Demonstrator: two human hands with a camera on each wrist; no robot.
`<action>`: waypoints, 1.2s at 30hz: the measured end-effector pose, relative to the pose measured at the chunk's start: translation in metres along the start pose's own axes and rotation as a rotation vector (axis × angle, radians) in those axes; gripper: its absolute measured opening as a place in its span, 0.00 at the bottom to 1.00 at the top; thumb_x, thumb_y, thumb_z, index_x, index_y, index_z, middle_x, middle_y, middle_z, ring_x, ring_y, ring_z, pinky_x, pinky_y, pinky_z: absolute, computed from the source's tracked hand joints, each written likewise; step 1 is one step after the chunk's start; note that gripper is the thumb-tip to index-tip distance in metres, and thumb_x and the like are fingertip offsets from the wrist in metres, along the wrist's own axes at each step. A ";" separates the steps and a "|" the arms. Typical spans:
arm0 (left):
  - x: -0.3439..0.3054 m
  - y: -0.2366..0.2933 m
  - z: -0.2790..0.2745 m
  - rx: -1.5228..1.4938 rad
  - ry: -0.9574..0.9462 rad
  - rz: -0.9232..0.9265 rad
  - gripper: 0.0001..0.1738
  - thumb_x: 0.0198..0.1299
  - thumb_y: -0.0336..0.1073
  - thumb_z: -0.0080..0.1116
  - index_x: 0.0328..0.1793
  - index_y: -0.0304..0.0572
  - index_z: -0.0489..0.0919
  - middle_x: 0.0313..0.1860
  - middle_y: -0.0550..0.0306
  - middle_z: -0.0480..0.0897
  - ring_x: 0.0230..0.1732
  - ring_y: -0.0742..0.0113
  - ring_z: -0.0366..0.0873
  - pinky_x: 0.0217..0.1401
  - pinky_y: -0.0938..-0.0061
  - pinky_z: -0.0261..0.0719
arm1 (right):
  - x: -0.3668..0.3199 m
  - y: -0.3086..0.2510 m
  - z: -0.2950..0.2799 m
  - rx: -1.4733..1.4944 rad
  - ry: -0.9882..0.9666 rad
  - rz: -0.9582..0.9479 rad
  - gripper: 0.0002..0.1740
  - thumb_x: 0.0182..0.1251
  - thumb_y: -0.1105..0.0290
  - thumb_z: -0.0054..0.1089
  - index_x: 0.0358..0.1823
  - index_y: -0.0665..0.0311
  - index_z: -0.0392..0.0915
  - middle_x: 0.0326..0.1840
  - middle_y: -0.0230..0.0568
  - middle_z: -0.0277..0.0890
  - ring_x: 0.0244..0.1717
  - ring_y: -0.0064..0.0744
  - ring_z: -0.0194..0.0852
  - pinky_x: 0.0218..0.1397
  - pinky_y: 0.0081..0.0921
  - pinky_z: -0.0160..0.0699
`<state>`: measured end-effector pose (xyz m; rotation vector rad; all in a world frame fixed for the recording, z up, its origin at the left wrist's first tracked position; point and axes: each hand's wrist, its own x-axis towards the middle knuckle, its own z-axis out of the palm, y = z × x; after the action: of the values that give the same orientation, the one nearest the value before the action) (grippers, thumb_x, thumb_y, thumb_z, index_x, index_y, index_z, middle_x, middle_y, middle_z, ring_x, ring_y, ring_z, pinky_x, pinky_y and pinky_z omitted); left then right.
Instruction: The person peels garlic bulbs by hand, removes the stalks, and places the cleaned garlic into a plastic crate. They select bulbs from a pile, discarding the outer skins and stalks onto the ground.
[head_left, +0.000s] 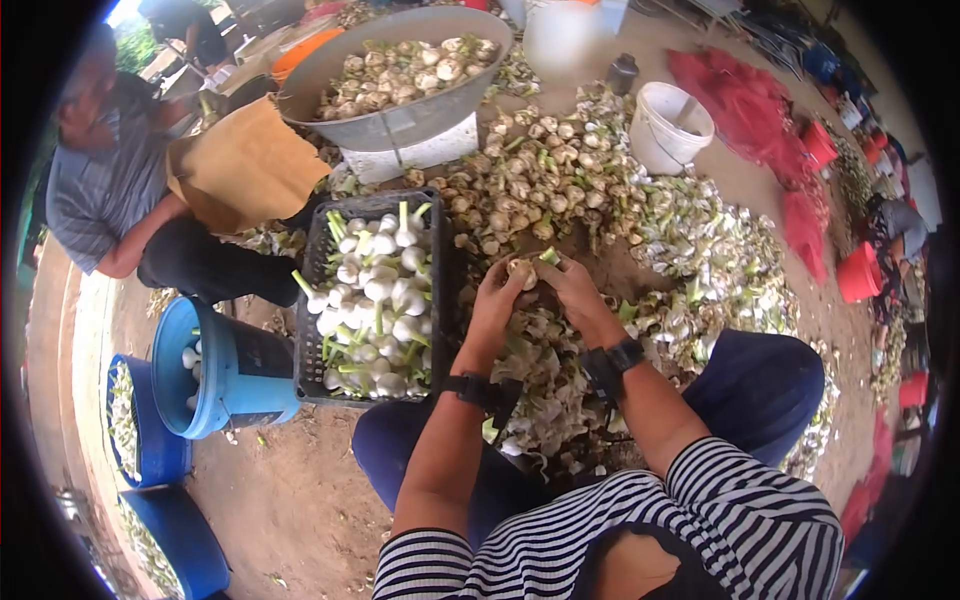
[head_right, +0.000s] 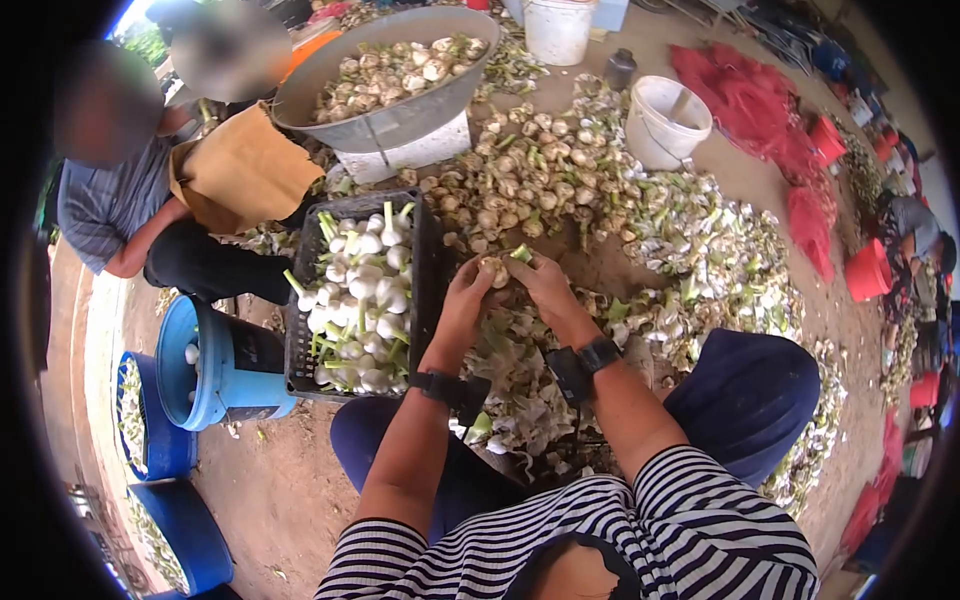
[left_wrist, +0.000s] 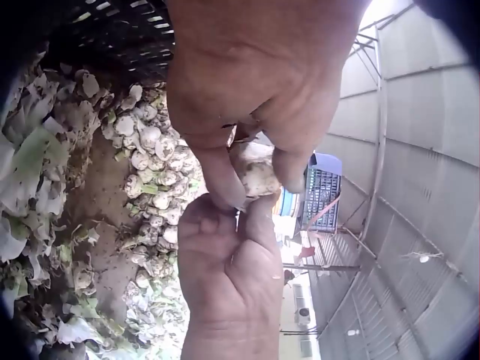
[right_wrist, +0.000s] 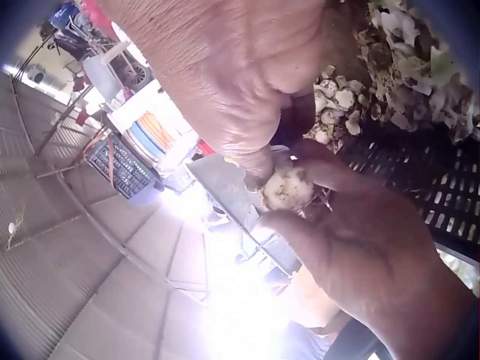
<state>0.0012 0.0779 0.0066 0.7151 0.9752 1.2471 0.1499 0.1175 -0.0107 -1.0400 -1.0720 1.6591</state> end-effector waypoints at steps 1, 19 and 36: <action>-0.003 0.002 0.005 -0.018 0.009 0.014 0.24 0.73 0.49 0.48 0.64 0.38 0.71 0.53 0.57 0.79 0.51 0.70 0.79 0.45 0.75 0.82 | -0.001 0.000 -0.002 0.013 -0.007 -0.032 0.16 0.71 0.63 0.60 0.54 0.66 0.78 0.47 0.34 0.80 0.44 0.21 0.76 0.46 0.24 0.75; 0.002 0.004 -0.003 -0.068 -0.007 0.001 0.21 0.73 0.45 0.49 0.61 0.35 0.74 0.49 0.57 0.79 0.47 0.72 0.79 0.48 0.75 0.80 | 0.011 0.018 -0.014 0.157 0.260 -0.106 0.20 0.63 0.64 0.64 0.54 0.67 0.77 0.46 0.50 0.80 0.44 0.46 0.80 0.48 0.34 0.77; 0.000 -0.001 -0.010 0.519 0.008 0.329 0.11 0.57 0.28 0.67 0.44 0.37 0.77 0.47 0.60 0.80 0.40 0.71 0.77 0.43 0.76 0.75 | -0.023 -0.026 0.002 -1.199 0.066 -0.532 0.10 0.61 0.65 0.58 0.39 0.60 0.84 0.34 0.41 0.83 0.38 0.43 0.80 0.56 0.41 0.68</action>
<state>-0.0073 0.0772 0.0017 1.3180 1.2397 1.2861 0.1598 0.1016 0.0180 -1.3058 -2.1408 0.4453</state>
